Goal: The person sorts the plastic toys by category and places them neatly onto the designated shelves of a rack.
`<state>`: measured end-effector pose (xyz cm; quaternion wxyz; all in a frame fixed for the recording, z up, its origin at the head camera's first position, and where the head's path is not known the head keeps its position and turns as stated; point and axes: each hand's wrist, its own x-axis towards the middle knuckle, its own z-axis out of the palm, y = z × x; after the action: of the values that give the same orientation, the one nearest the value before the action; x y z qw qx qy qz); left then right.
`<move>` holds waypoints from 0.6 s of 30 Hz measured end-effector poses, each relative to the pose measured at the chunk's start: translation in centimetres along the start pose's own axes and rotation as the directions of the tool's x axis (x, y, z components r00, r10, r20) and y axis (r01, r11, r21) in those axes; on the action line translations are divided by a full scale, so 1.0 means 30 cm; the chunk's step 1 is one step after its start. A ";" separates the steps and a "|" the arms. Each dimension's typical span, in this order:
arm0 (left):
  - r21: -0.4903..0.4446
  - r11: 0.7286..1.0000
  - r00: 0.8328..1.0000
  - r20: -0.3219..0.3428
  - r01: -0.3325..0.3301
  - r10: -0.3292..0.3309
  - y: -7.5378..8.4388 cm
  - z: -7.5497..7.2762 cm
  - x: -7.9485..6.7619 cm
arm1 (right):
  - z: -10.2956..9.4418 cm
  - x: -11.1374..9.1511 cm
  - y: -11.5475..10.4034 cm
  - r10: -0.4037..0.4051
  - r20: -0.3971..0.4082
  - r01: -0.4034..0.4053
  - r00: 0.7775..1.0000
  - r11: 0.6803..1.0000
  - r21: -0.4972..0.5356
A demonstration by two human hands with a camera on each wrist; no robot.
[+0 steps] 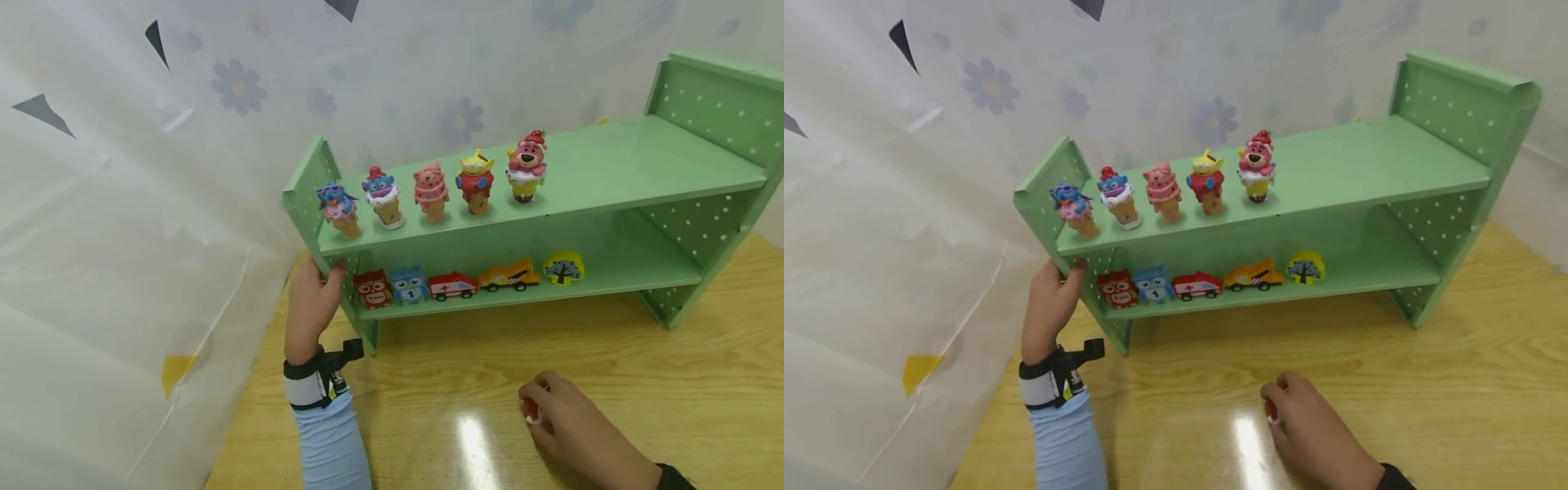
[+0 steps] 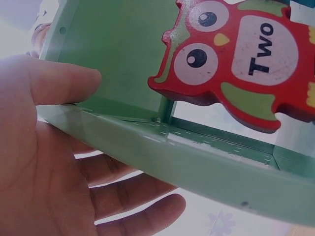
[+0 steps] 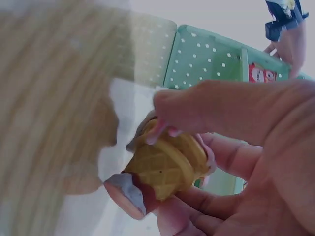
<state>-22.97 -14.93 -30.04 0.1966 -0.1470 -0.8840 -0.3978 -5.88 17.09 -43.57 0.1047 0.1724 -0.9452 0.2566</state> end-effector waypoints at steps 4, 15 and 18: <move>-0.005 1.000 1.000 0.000 0.003 -0.003 0.003 0.001 -0.002 | -0.015 -0.004 0.018 0.025 -0.061 -0.029 0.998 0.998 -0.056; 0.008 1.000 1.000 0.003 0.025 -0.025 0.008 0.002 -0.006 | -0.025 -0.046 0.083 0.015 -0.227 -0.026 0.974 0.999 -0.043; 0.008 1.000 1.000 0.002 0.029 -0.029 0.011 0.001 -0.008 | -0.035 -0.051 0.099 0.006 -0.240 -0.015 0.971 0.999 -0.032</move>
<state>-22.63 -14.71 -29.97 0.1905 -0.1340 -0.8879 -0.3966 -5.49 20.46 -44.45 0.2199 0.1333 -0.9307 0.2602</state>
